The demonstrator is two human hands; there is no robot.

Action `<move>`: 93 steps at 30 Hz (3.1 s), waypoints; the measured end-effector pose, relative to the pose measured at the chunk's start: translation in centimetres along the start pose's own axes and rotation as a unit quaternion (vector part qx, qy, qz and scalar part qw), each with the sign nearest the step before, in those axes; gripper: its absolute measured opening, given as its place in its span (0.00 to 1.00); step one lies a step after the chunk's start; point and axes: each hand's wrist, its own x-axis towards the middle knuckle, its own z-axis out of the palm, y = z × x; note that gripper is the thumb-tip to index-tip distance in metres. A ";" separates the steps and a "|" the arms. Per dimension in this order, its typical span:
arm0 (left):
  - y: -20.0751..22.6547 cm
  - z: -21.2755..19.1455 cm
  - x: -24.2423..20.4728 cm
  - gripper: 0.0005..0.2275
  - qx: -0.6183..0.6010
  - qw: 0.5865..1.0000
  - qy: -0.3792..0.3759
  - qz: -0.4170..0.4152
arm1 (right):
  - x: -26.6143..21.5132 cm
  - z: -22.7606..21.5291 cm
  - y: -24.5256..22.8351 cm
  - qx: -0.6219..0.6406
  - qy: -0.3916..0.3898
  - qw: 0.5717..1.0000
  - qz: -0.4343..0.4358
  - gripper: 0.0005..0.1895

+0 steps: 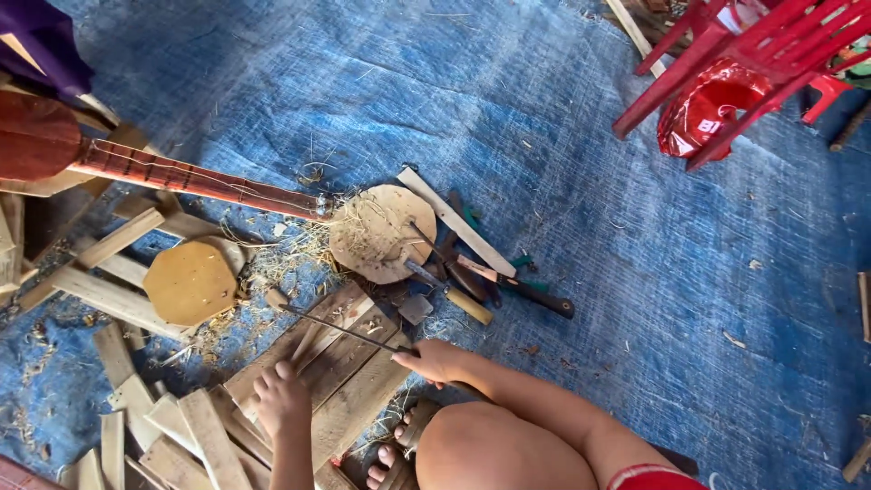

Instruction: Carving and shaping a wooden component for an instrument using a small hand blade

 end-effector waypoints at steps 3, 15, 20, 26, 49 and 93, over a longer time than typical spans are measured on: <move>0.0 0.0 0.2 0.25 -0.006 1.000 0.013 0.005 | 1.0 0.4 1.3 0.006 0.001 1.000 -0.003 0.33; 0.2 1.1 0.9 0.19 0.000 1.000 0.023 -0.008 | 0.9 -0.1 0.2 0.008 0.009 0.998 -0.057 0.31; -0.1 10.7 5.4 0.14 -0.074 0.970 0.233 0.006 | 7.2 2.8 5.9 0.103 0.030 0.984 -0.141 0.36; 0.1 7.2 3.6 0.08 -0.088 0.967 0.239 -0.001 | 9.1 2.9 8.2 0.106 0.011 0.992 -0.061 0.40; -0.1 5.1 1.7 0.04 -0.048 0.925 0.377 0.017 | 5.8 2.3 2.5 0.124 0.098 0.977 -0.145 0.27; 0.6 6.2 2.8 0.04 -0.029 0.925 0.379 -0.001 | 6.1 2.7 3.7 0.069 0.047 0.991 -0.102 0.34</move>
